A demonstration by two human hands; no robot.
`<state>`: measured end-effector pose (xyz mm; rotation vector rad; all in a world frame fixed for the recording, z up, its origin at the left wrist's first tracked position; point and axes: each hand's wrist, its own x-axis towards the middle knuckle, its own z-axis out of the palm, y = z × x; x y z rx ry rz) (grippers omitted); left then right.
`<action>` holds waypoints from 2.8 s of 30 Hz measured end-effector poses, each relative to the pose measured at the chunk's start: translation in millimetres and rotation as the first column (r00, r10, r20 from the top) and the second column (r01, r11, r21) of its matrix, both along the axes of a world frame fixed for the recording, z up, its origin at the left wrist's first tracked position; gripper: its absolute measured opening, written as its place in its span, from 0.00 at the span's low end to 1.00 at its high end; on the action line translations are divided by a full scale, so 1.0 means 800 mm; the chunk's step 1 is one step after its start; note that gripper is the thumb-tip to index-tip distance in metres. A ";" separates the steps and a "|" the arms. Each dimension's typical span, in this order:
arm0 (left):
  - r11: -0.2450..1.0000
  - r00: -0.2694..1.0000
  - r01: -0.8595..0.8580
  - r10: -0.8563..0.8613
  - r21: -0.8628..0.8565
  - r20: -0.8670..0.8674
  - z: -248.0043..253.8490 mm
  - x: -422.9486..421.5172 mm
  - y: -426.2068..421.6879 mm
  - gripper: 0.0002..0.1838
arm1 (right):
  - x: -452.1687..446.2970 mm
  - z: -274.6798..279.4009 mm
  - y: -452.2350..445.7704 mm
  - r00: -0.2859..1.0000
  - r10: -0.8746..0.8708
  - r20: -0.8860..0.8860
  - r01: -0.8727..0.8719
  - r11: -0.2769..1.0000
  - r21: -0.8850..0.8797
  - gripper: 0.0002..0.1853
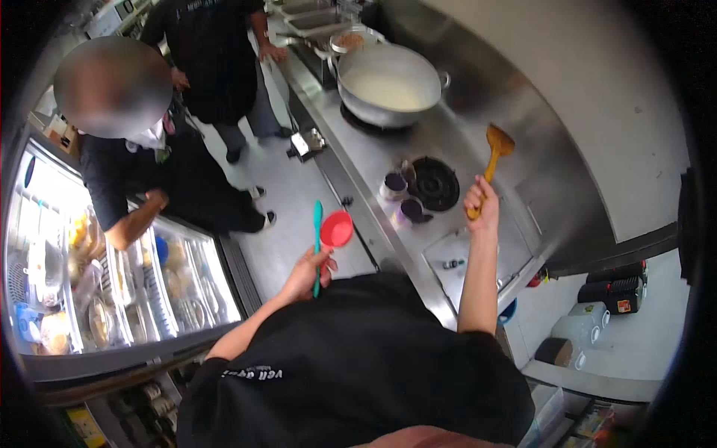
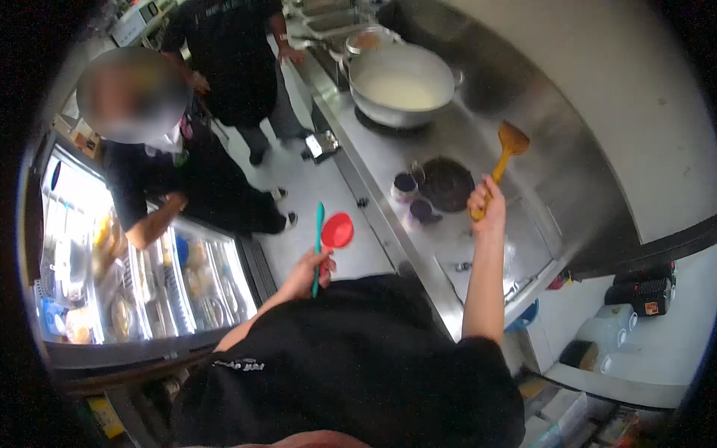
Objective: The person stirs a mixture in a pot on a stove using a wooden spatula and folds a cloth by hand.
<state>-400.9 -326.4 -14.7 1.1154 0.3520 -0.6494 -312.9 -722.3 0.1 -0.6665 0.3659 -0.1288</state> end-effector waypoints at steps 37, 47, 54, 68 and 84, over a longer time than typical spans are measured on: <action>0.802 0.807 -0.590 0.588 -0.094 -0.042 -0.033 -0.068 -0.011 0.08 | 0.180 0.008 0.078 0.985 0.147 0.094 -0.154 0.985 0.073 0.03; 0.854 0.853 -0.521 0.521 0.007 -0.013 -0.021 -0.044 -0.019 0.09 | 0.152 -0.018 0.057 0.992 0.108 0.070 -0.113 0.992 0.064 0.06; 0.874 0.876 -0.482 0.481 0.064 0.025 -0.008 -0.037 -0.030 0.09 | 0.155 -0.027 0.045 0.982 0.177 0.066 -0.185 0.972 0.147 0.06; 0.866 0.880 -0.474 0.464 0.161 0.099 -0.002 -0.065 -0.036 0.08 | 0.139 -0.009 0.082 0.967 0.210 0.141 -0.230 0.963 0.140 0.13; 0.893 0.874 -0.449 0.446 -0.029 0.194 0.071 0.025 -0.078 0.17 | 0.030 0.026 0.160 0.853 0.521 0.037 -0.522 0.852 0.025 0.20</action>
